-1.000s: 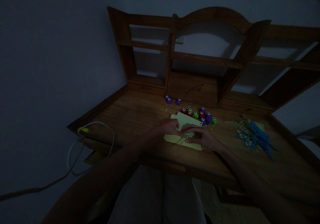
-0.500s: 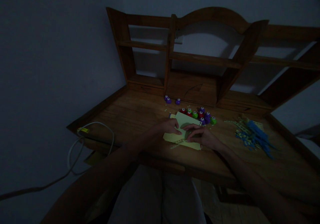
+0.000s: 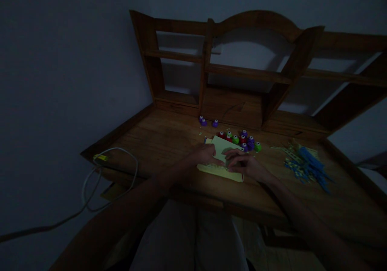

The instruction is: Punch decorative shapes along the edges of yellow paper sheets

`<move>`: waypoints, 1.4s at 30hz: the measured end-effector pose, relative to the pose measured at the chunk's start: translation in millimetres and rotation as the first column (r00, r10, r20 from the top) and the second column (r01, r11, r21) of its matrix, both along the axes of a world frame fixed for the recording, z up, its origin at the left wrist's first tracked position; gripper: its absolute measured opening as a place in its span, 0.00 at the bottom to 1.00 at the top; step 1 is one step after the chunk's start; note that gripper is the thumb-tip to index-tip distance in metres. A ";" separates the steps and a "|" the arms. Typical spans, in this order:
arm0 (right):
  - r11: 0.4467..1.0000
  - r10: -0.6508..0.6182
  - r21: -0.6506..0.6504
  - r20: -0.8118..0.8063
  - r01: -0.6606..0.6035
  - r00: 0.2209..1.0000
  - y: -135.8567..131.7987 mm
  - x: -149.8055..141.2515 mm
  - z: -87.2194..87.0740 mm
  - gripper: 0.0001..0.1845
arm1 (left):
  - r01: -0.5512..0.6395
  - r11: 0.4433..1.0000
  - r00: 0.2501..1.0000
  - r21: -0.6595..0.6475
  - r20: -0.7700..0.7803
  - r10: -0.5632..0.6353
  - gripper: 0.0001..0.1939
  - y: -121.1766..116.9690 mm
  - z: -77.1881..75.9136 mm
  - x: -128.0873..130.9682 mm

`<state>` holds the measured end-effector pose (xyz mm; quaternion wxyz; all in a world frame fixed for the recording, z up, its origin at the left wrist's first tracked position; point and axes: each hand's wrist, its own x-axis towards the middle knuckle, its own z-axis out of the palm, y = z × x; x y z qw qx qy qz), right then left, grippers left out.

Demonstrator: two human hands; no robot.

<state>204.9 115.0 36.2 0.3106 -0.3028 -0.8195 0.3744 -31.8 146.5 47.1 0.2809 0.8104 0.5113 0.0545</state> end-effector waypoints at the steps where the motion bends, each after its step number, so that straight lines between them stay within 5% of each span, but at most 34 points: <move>1: 1.000 0.009 -0.002 -0.004 -0.009 1.000 0.5 0.1 -1.0 0.08 | 0.002 1.000 1.000 -0.007 -0.006 -0.002 0.34 -0.4 2.1 0.2; 13: 0.991 0.118 -0.067 0.075 -0.113 0.990 -2.5 11.8 4.9 0.08 | 0.013 1.000 0.997 -0.021 -0.070 -0.015 0.35 -4.3 15.7 4.5; 18: 0.996 0.079 -0.049 0.073 -0.076 0.994 -4.2 12.4 10.6 0.18 | 0.040 0.999 0.997 -0.024 -0.070 -0.041 0.35 -1.5 14.5 3.8; 30: 0.997 0.054 -0.055 0.033 -0.053 0.998 -3.3 16.8 -1.2 0.08 | -0.013 1.000 0.995 -0.021 -0.101 0.010 0.35 -2.5 14.8 7.7; 42: 0.981 0.097 -0.173 0.051 -0.086 0.994 -14.2 30.5 11.8 0.11 | -0.009 0.999 0.995 -0.036 -0.095 0.006 0.35 -6.6 22.2 6.0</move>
